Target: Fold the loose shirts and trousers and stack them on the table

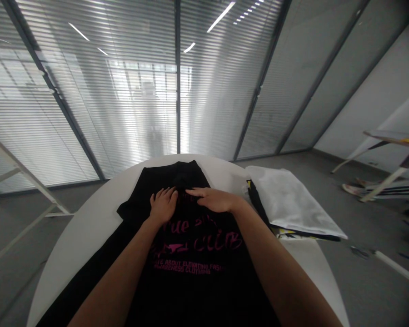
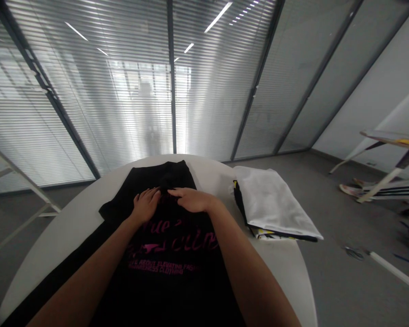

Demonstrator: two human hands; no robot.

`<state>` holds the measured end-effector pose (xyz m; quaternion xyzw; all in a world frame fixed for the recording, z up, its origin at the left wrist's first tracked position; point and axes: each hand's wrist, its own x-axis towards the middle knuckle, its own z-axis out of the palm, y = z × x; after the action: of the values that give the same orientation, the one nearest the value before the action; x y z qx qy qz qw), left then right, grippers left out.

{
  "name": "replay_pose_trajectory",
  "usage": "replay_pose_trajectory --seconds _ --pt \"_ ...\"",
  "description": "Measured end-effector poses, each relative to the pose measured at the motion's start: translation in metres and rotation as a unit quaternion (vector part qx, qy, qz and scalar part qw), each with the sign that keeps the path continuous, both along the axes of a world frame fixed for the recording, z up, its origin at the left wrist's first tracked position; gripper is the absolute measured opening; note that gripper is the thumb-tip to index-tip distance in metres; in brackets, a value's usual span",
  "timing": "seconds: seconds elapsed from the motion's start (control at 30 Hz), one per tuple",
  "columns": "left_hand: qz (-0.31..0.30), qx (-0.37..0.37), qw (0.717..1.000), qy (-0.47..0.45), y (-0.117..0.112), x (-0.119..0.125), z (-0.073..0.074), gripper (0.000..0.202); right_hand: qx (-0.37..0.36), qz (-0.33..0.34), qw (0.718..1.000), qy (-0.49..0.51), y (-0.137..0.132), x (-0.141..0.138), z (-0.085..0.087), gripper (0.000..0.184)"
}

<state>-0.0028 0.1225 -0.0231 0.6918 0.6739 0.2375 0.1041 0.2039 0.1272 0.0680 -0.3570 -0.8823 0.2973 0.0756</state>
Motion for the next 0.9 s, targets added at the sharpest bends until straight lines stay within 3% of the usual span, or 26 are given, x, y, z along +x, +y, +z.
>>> replay_pose_trajectory --seconds 0.17,0.3,0.57,0.7,0.77,0.9 --pt "0.022 0.015 0.99 -0.138 0.0 -0.004 0.013 0.05 -0.009 0.04 0.999 0.006 -0.013 -0.007 0.01 0.066" --pt "-0.004 0.03 0.975 -0.22 -0.005 -0.006 0.022 0.057 -0.007 0.033 0.999 0.012 -0.017 -0.007 0.011 0.064" --pt "-0.042 0.01 0.974 -0.22 0.005 -0.007 0.019 0.041 0.006 0.086 0.996 0.011 -0.018 -0.015 -0.003 0.053" --pt "-0.054 0.03 0.974 -0.217 0.007 -0.003 0.016 0.036 -0.001 0.101 0.994 -0.029 -0.022 -0.016 0.0 0.05" --pt "-0.052 0.037 0.978 -0.2 0.006 -0.001 0.016 0.032 0.003 0.079 0.995 -0.055 -0.026 -0.013 0.004 0.053" --pt "-0.039 0.036 0.98 -0.189 0.002 0.001 0.016 0.033 0.034 -0.045 0.991 -0.121 -0.032 -0.004 0.015 0.055"
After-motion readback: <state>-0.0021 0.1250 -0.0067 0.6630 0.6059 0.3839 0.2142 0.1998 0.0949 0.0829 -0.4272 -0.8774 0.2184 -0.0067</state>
